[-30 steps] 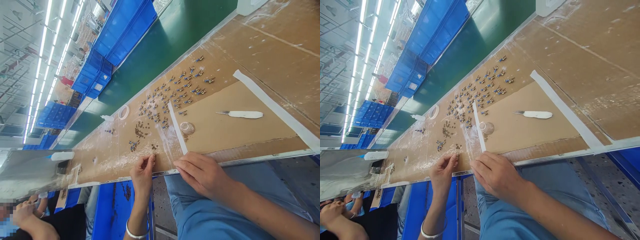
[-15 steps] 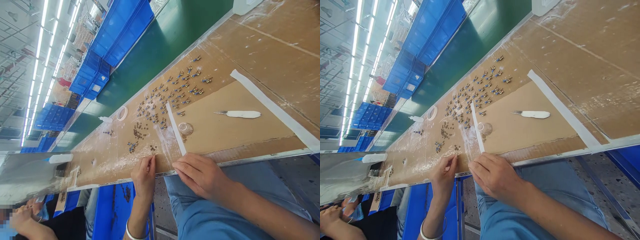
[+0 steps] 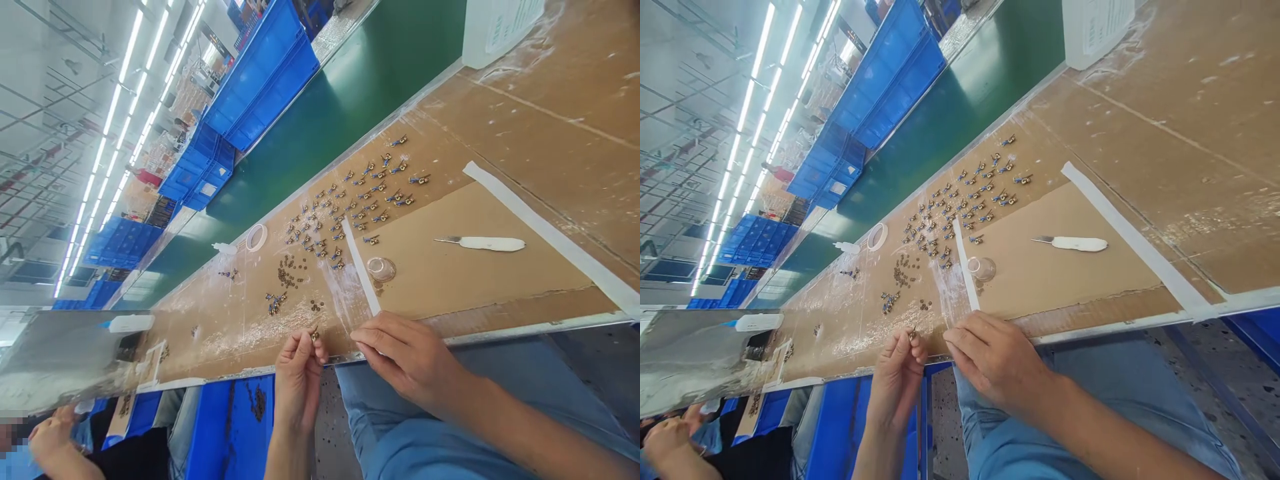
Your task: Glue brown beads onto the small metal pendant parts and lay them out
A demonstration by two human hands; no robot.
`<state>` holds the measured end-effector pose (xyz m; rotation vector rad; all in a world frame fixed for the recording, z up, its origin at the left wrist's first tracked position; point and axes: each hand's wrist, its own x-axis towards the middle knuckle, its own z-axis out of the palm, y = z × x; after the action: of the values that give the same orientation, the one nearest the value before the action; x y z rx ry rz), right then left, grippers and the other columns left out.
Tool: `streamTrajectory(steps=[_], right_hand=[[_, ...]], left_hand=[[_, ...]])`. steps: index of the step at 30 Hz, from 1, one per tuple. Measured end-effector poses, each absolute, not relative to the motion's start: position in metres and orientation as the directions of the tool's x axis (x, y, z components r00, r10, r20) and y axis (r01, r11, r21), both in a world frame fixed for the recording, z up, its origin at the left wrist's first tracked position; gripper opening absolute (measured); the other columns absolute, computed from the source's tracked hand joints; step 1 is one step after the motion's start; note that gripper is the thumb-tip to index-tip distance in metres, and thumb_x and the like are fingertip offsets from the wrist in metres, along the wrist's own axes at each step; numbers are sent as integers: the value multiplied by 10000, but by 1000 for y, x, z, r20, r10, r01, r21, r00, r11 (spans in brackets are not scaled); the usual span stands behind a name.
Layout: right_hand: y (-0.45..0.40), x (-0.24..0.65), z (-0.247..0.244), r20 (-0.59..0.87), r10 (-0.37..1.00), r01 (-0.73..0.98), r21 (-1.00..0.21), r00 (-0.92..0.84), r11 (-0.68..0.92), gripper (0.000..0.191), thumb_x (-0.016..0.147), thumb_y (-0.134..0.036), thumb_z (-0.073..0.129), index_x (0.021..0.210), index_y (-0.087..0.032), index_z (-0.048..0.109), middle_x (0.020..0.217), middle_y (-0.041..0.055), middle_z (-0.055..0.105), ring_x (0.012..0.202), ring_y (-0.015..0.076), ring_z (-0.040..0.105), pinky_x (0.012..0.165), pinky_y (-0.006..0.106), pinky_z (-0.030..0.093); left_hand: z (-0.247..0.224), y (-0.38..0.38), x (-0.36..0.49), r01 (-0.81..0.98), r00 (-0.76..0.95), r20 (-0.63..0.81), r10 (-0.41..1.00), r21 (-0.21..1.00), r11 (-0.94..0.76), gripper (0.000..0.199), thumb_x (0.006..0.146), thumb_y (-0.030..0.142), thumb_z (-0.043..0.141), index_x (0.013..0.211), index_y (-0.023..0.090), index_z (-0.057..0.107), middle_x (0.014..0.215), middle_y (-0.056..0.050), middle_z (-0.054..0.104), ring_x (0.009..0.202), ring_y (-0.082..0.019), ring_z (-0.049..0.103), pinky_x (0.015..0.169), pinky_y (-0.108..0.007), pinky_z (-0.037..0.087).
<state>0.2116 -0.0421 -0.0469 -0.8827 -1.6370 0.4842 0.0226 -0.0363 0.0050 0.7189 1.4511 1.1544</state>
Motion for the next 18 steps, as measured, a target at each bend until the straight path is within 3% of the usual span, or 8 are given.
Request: streamTrajectory(steps=[4,8,12,18], right_hand=[[-41,205,-36,647,761,252,-730,-43,635,99,947,-148,513,1002,-169,592,868,19,647,800,110,592,741,244,495],[-40,199,-28,642,764,229,-737,-56,636,104,962,-173,498,1008,-168,592,877,20,647,801,109,587,733,245,491],[-40,197,-24,633,770,217,-743,-78,633,121,976,-183,475,999,-167,592,867,13,648,789,104,583,724,242,487],[-46,202,-25,619,776,224,-745,-122,629,124,975,-200,488,1015,-183,605,890,4,665,806,89,609,736,226,501]], left_hand=[[5,-47,36,-387,-152,-462,874,841,378,272,646,292,891,780,146,707,624,32,537,542,-48,496,497,-142,448],[7,-50,41,-402,-136,-465,875,833,380,257,648,285,889,779,147,716,613,35,533,530,-50,490,499,-147,452],[12,-55,43,-263,-178,-371,911,911,319,237,683,330,863,774,152,736,609,10,605,541,-70,541,549,-176,493],[21,-67,48,88,-267,-143,953,981,172,159,738,305,816,768,160,759,606,-16,683,590,-126,640,611,-218,542]])
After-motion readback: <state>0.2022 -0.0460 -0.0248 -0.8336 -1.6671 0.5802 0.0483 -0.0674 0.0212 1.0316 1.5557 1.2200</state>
